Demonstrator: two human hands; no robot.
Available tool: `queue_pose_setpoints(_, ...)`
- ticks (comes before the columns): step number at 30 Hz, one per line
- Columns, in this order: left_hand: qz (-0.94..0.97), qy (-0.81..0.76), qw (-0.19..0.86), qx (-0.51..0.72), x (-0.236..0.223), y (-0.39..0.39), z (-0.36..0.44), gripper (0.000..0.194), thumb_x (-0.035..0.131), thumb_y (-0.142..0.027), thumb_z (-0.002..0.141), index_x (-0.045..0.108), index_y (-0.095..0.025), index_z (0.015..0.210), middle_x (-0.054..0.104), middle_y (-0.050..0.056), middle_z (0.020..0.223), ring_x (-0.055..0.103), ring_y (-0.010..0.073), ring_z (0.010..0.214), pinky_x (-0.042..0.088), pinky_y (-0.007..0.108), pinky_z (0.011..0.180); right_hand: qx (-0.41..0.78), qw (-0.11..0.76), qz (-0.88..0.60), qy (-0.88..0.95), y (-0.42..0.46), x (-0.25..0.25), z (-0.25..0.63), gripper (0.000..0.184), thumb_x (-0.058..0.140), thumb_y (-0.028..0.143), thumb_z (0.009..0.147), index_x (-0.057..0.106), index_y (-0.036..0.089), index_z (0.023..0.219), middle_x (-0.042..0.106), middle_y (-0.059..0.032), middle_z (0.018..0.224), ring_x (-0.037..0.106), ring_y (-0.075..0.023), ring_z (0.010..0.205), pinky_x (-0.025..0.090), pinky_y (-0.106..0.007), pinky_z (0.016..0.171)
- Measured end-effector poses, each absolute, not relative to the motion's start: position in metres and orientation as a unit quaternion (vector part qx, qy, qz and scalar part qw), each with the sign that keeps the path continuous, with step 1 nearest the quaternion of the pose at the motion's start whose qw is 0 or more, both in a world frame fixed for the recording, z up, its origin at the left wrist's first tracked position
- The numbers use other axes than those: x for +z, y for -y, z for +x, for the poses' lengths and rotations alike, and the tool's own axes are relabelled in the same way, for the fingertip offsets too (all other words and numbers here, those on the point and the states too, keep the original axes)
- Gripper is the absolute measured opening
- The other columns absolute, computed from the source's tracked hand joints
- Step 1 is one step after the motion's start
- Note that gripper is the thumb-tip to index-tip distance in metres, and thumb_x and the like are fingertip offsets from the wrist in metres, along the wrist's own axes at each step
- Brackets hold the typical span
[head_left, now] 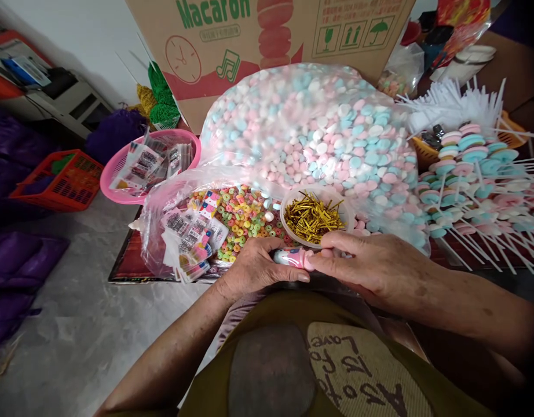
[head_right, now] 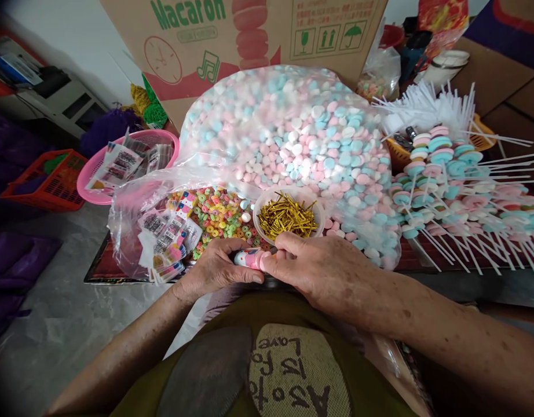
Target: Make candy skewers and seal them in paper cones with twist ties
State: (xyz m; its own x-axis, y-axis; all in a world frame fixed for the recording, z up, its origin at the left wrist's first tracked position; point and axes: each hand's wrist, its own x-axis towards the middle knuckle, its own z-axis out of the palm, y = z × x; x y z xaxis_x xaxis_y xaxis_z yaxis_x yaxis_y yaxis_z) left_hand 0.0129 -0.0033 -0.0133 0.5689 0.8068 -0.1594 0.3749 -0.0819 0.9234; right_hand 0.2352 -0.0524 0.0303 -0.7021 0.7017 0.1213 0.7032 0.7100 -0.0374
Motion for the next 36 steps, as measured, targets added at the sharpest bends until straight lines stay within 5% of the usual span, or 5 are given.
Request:
queue_pose_setpoints(19, 0.751, -0.352, 0.52, 0.203, -0.017, 0.002, 0.023, 0.037, 0.079, -0.043, 0.061, 0.071, -0.014, 0.083, 0.065, -0.002, 0.071, 0.056, 0.0117, 0.067, 0.04, 0.02, 0.064, 0.226, 0.049, -0.362, 0.903, 0.032, 0.026, 0.228, 0.022, 0.041, 0.023, 0.093, 0.062, 0.019, 0.086, 0.053, -0.0008, 0.08, 0.05, -0.0094, 0.062, 0.034, -0.022, 0.054)
queue_pose_setpoints(25, 0.713, -0.337, 0.567, 0.237, -0.016, -0.003, 0.023, 0.038, 0.079, -0.038, 0.063, 0.071, -0.015, 0.092, 0.07, 0.002, 0.09, 0.062, 0.0162, 0.084, 0.044, 0.023, 0.079, 0.058, 0.118, -0.39, 0.912, 0.035, 0.05, 0.256, 0.037, 0.045, 0.038, 0.092, 0.054, 0.018, 0.122, 0.058, -0.013, 0.115, 0.058, -0.0232, 0.095, 0.047, -0.035, 0.073)
queue_pose_setpoints(28, 0.69, -0.348, 0.584, 0.25, -0.018, -0.006, 0.019, 0.039, 0.08, -0.039, 0.061, 0.071, -0.014, 0.09, 0.07, 0.004, 0.088, 0.062, 0.0171, 0.083, 0.045, 0.025, 0.079, -0.02, 0.115, -0.392, 0.913, 0.037, 0.057, 0.277, 0.031, 0.037, 0.033, 0.095, 0.058, 0.017, 0.111, 0.066, -0.0113, 0.1, 0.061, -0.0209, 0.082, 0.046, -0.034, 0.067)
queue_pose_setpoints(32, 0.725, -0.345, 0.557, 0.212, -0.015, -0.008, 0.022, 0.04, 0.078, -0.043, 0.062, 0.069, -0.013, 0.086, 0.066, 0.002, 0.08, 0.058, 0.0148, 0.075, 0.044, 0.024, 0.071, 0.04, 0.15, -0.388, 0.909, 0.036, 0.049, 0.278, 0.03, 0.031, 0.017, 0.094, 0.06, 0.017, 0.089, 0.066, -0.0064, 0.078, 0.061, -0.0157, 0.069, 0.044, -0.028, 0.061)
queue_pose_setpoints(36, 0.765, -0.356, 0.514, 0.155, -0.011, -0.007, 0.039, 0.04, 0.075, -0.049, 0.062, 0.068, -0.012, 0.077, 0.056, -0.003, 0.064, 0.05, 0.0109, 0.062, 0.037, 0.021, 0.058, 0.076, 0.093, -0.412, 0.903, 0.033, 0.04, 0.257, 0.027, 0.034, 0.016, 0.09, 0.057, 0.018, 0.077, 0.061, -0.0034, 0.067, 0.055, -0.0157, 0.06, 0.037, -0.027, 0.055)
